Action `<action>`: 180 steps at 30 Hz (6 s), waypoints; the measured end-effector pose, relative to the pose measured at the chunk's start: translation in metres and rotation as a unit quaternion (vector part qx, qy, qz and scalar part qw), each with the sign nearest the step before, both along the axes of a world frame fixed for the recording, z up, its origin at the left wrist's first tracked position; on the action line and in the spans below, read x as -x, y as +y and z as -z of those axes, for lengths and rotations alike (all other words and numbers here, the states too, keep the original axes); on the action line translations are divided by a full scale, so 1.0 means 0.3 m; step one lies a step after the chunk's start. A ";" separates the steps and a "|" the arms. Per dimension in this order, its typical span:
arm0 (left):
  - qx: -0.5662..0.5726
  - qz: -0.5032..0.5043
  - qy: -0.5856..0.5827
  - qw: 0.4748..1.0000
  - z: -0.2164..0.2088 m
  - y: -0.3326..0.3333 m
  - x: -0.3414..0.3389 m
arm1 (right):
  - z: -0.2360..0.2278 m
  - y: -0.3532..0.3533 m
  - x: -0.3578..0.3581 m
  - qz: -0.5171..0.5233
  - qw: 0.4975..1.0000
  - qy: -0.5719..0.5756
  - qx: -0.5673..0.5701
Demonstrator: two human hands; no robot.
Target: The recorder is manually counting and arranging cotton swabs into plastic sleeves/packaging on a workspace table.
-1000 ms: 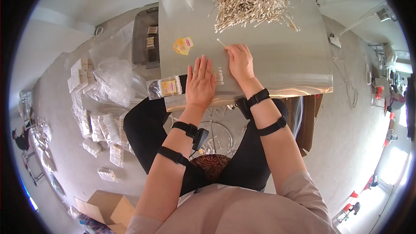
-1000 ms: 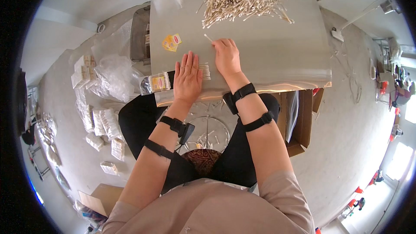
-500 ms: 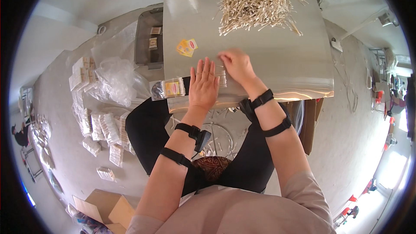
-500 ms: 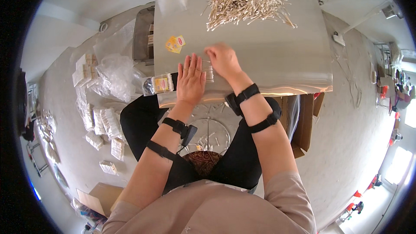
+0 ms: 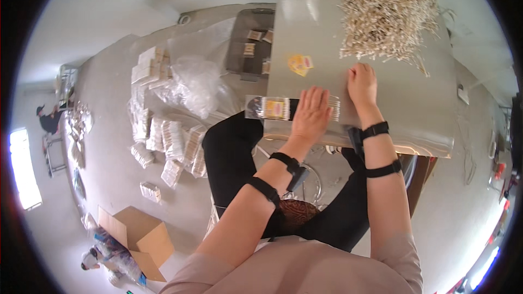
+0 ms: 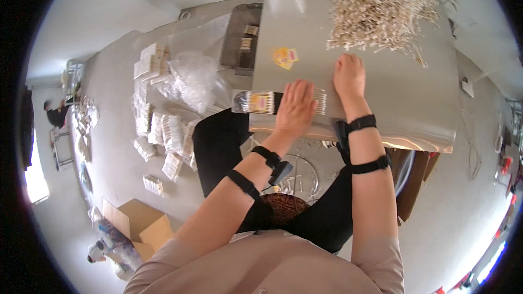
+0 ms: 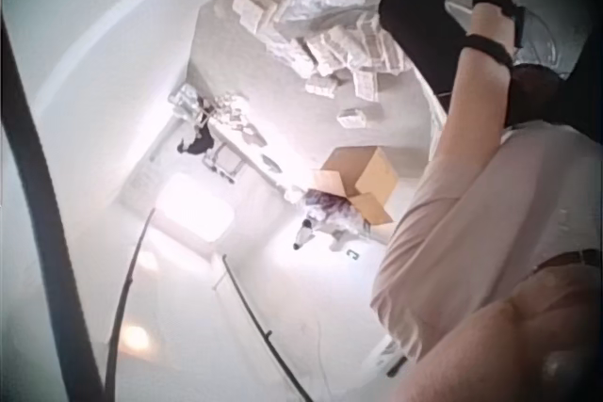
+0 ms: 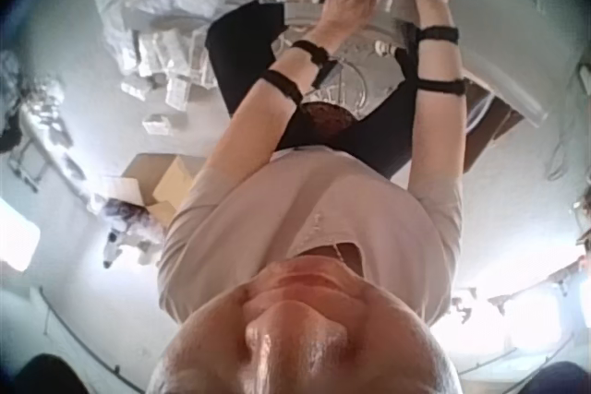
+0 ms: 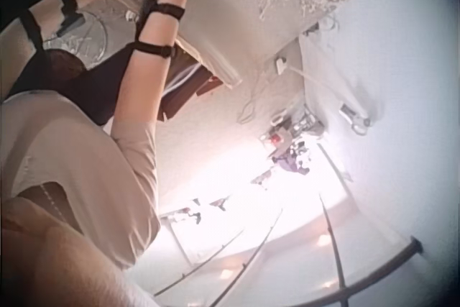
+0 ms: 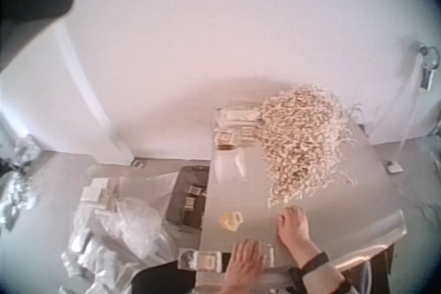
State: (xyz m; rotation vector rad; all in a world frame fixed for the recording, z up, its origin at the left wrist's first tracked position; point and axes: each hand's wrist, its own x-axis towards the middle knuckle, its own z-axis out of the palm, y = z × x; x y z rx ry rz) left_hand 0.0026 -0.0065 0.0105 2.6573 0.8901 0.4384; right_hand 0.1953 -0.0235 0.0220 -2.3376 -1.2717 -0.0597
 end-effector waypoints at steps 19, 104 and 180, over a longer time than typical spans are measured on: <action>0.017 0.003 -0.031 0.999 0.001 0.001 0.009 | -0.010 -0.069 0.110 -0.134 0.984 0.118 0.001; -0.014 0.032 0.131 0.991 -0.002 0.008 0.061 | 0.026 -0.249 0.384 -0.075 0.995 -0.042 0.059; -0.022 0.017 0.118 0.993 -0.004 0.003 0.047 | 0.035 -0.262 0.342 -0.018 0.992 0.064 -0.107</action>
